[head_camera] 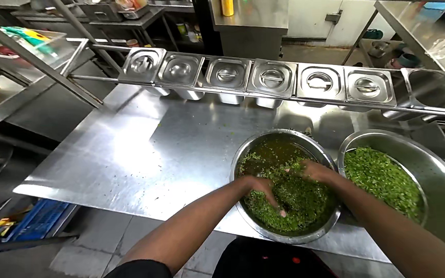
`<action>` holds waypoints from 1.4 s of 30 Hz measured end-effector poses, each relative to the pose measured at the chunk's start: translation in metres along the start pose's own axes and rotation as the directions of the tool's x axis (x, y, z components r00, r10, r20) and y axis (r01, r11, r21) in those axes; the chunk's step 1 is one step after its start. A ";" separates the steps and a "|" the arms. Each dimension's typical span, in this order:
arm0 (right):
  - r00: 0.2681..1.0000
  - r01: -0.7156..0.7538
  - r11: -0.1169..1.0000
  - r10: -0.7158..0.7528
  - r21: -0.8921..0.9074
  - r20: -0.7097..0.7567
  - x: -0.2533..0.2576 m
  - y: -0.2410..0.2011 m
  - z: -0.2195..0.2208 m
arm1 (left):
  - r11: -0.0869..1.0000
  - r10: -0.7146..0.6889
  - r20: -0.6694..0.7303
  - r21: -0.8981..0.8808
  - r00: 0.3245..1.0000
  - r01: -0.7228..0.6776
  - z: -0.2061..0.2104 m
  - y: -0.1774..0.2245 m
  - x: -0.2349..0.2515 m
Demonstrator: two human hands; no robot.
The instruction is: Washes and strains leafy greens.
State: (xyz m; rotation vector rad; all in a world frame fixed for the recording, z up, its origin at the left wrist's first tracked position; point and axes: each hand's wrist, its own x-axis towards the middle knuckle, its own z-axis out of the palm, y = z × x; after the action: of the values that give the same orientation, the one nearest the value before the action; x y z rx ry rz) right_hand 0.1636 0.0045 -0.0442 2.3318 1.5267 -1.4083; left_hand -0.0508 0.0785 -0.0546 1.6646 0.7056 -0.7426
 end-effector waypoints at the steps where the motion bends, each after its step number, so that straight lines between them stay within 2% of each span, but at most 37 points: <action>1: 1.000 0.010 1.000 -0.010 0.003 0.009 -0.003 0.000 -0.001 | 1.000 -0.006 0.007 0.001 1.000 0.006 0.000 0.001 0.000; 4: 0.999 0.049 0.999 -0.049 0.012 -0.008 -0.011 0.003 0.003 | 0.999 -0.051 0.023 0.003 0.998 0.050 0.001 0.004 -0.001; 9: 1.000 -0.017 0.999 0.017 0.041 0.000 -0.009 0.011 0.011 | 0.994 -0.053 0.033 -0.090 0.998 0.056 0.006 0.006 -0.006; 12: 0.999 -0.022 0.999 0.021 0.038 0.025 -0.011 0.015 0.015 | 0.991 -0.033 0.027 -0.125 0.999 0.036 0.009 0.000 0.000; 17: 0.997 -0.043 0.998 0.041 0.036 0.064 -0.025 0.012 0.022 | 0.996 0.010 0.052 -0.088 0.999 -0.005 0.009 -0.008 0.011; 26: 0.988 -0.125 0.972 0.104 0.198 0.112 -0.033 0.019 0.042 | 0.988 0.009 0.068 -0.155 0.998 0.002 0.020 -0.007 0.004; 29: 0.987 -0.141 0.966 0.120 0.216 0.111 -0.040 0.015 0.048 | 0.974 0.022 0.077 -0.226 0.997 -0.004 0.026 -0.011 0.005; 35: 0.987 -0.138 0.964 0.115 0.227 0.110 -0.045 0.006 0.068 | 0.844 -0.046 0.018 -0.534 0.999 0.048 0.045 -0.008 -0.009; 39: 0.982 -0.133 0.961 0.095 0.244 0.162 -0.048 -0.007 0.079 | 0.765 0.010 -0.057 -0.643 0.998 -0.044 0.064 0.004 -0.016; 42: 0.978 -0.110 0.966 0.062 0.235 0.201 -0.053 -0.019 0.079 | 0.578 -0.026 -0.130 -0.811 0.991 -0.091 0.079 0.010 -0.013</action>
State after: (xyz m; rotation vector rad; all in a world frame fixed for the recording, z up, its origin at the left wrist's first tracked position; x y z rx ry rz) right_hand 0.0907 -0.0599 -0.0462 2.2720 1.2479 -1.8312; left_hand -0.0595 -0.0020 -0.0527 0.8445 0.9256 -0.1851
